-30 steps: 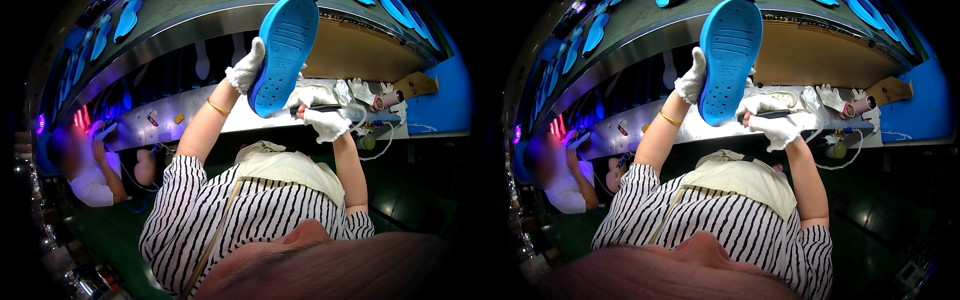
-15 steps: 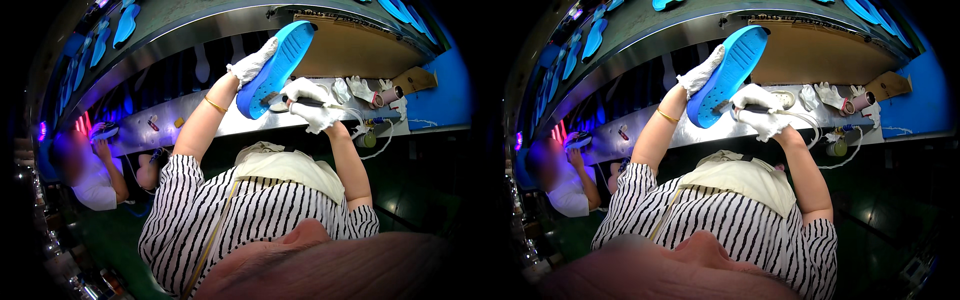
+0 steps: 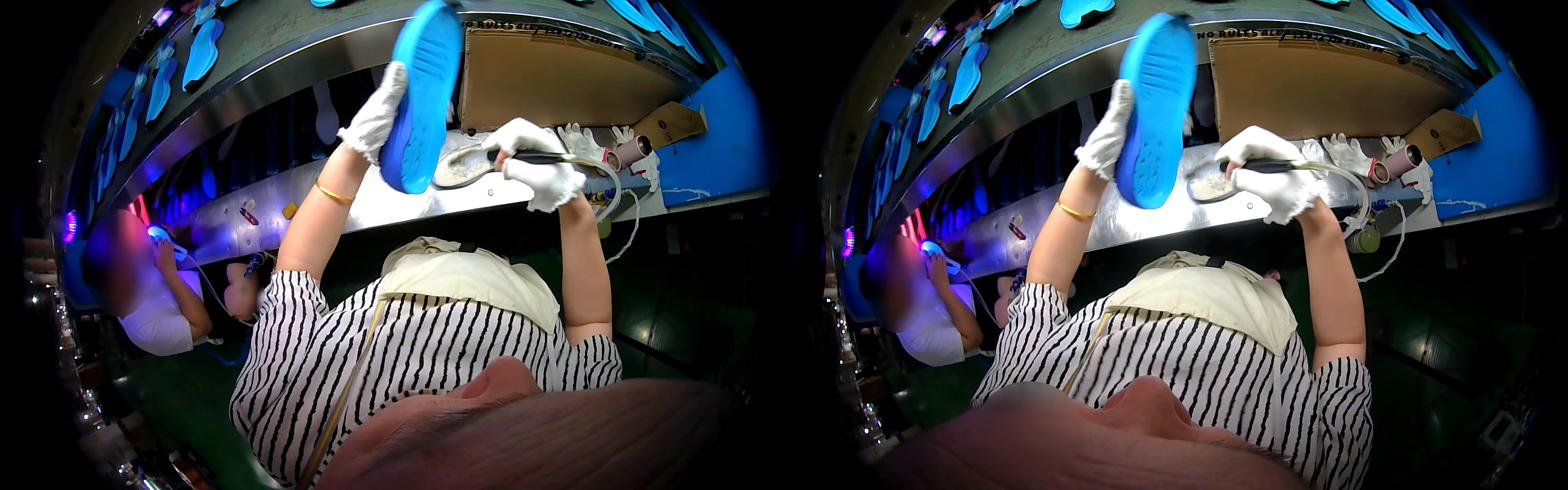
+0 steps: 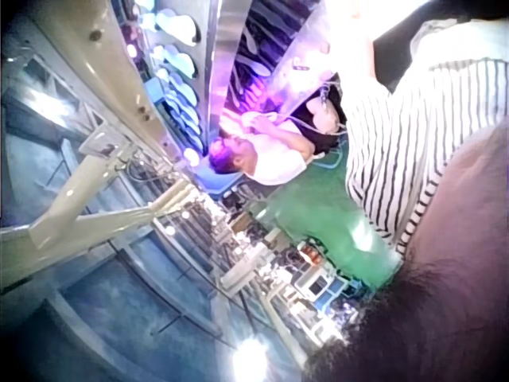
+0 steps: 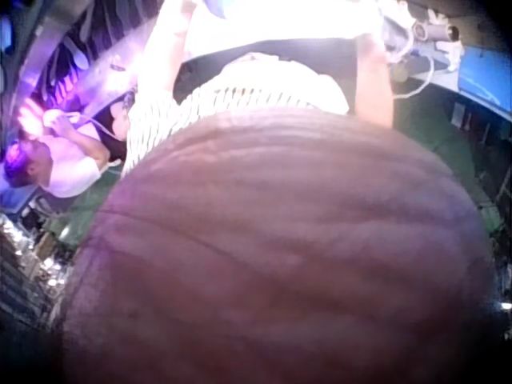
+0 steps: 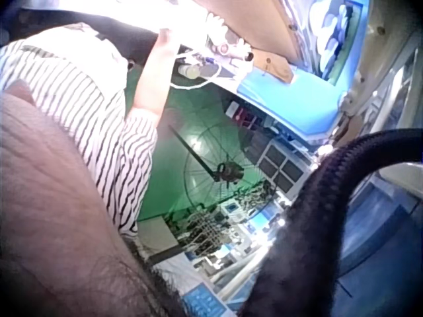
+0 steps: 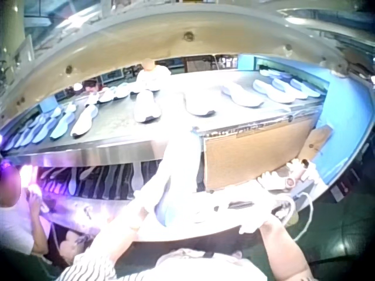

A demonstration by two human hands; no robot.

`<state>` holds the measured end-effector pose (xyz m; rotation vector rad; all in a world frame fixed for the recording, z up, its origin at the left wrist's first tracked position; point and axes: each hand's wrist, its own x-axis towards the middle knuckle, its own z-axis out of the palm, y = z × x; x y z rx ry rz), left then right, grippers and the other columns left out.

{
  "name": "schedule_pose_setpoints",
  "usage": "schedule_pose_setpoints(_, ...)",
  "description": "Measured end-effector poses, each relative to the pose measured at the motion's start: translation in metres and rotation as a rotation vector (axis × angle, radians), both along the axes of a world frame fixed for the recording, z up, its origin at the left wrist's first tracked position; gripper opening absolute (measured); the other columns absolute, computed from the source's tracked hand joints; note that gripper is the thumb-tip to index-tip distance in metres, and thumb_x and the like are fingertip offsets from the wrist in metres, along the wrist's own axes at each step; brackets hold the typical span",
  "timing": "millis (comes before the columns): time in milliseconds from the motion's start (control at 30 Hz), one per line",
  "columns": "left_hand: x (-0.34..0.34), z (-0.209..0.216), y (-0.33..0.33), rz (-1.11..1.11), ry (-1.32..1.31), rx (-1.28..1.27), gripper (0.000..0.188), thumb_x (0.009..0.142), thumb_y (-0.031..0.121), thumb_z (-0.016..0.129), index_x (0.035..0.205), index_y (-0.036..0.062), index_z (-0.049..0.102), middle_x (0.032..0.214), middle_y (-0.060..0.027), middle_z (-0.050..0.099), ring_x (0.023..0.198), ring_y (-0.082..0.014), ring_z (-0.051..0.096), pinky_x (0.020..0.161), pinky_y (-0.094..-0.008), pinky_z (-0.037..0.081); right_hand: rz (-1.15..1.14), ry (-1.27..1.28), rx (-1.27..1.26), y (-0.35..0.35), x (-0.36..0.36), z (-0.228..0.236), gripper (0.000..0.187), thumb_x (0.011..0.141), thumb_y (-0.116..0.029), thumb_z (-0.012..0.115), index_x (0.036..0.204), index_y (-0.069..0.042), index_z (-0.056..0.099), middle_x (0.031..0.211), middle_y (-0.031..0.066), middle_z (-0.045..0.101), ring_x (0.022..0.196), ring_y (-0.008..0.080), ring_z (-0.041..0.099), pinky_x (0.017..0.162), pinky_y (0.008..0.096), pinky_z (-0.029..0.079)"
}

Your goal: The person, wearing white gloves, applies a liquid from a container using a small brush to the underside of a blue shoe sole held in their left hand. They repeatedly coat the edges and surface of the sole before placing it back onto a moving conveyor belt and picking up another blue sole to repeat the process.

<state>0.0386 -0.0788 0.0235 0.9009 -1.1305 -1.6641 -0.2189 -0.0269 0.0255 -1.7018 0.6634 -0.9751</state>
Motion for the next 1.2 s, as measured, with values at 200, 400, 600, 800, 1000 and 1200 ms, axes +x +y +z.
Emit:
schedule_pose_setpoints(200,0.039,-0.009,0.019,-0.359,1.119,0.431,0.088,0.086,0.074,0.037,0.142,0.0062,0.036,0.135,-0.0229,0.048,0.124,-0.0361,0.048,0.108,-0.0498,0.036,-0.286,-0.162,-0.013,0.014,0.007,-0.011,0.015,0.083,0.003,0.065,0.095,-0.003,0.06,0.098,0.0075,0.066,0.086,0.0104,0.062,0.079,0.0262,0.051)
schedule_pose_setpoints(400,0.002,-0.075,0.038,-0.351,1.013,0.378,0.066,0.094,0.047,0.049,0.137,-0.0022,0.04,0.128,-0.0254,0.053,0.115,-0.0365,0.056,0.102,-0.0514,0.043,-0.429,-0.22,-0.004,0.015,0.026,-0.032,0.018,0.08,-0.001,0.068,0.095,-0.001,0.06,0.09,0.006,0.066,0.082,0.0101,0.062,0.078,0.0258,0.05)
schedule_pose_setpoints(600,-0.054,-0.069,0.066,-0.207,0.683,0.304,0.076,0.09,0.062,0.047,0.137,0.0022,0.042,0.126,-0.017,0.056,0.111,-0.0274,0.058,0.101,-0.0413,0.046,-0.537,-0.233,-0.26,-0.003,0.044,-0.022,0.019,0.082,0.004,0.065,0.099,-0.001,0.058,0.091,0.0054,0.064,0.08,0.0099,0.061,0.077,0.0248,0.051)
schedule_pose_setpoints(800,-0.054,-0.072,0.052,-0.028,0.763,0.301,0.084,0.086,0.069,0.042,0.143,0.0079,0.031,0.132,-0.0134,0.051,0.115,-0.0253,0.054,0.1,-0.0427,0.045,-0.365,-0.213,-0.117,0.014,0.037,-0.017,0.022,0.078,0.006,0.065,0.097,0.0,0.058,0.092,0.0069,0.063,0.08,0.0109,0.063,0.075,0.0261,0.051)
schedule_pose_setpoints(1000,-0.054,-0.069,0.04,-0.064,0.796,0.223,0.089,0.085,0.073,0.041,0.143,0.0058,0.032,0.132,-0.0158,0.051,0.11,-0.0294,0.057,0.097,-0.0437,0.047,-0.292,0.166,-0.517,0.031,0.05,-0.002,0.018,0.073,0.004,0.066,0.09,-0.001,0.063,0.089,0.0081,0.061,0.08,0.0169,0.061,0.076,0.0287,0.05)
schedule_pose_setpoints(1200,-0.041,-0.073,0.03,-0.094,0.853,0.198,0.09,0.085,0.075,0.036,0.142,0.0065,0.033,0.133,-0.0188,0.05,0.118,-0.0361,0.052,0.101,-0.0522,0.042,-0.346,0.06,-0.49,0.036,0.051,-0.014,0.02,0.07,0.002,0.069,0.089,-0.001,0.066,0.087,0.0096,0.066,0.08,0.0208,0.063,0.076,0.0298,0.051)
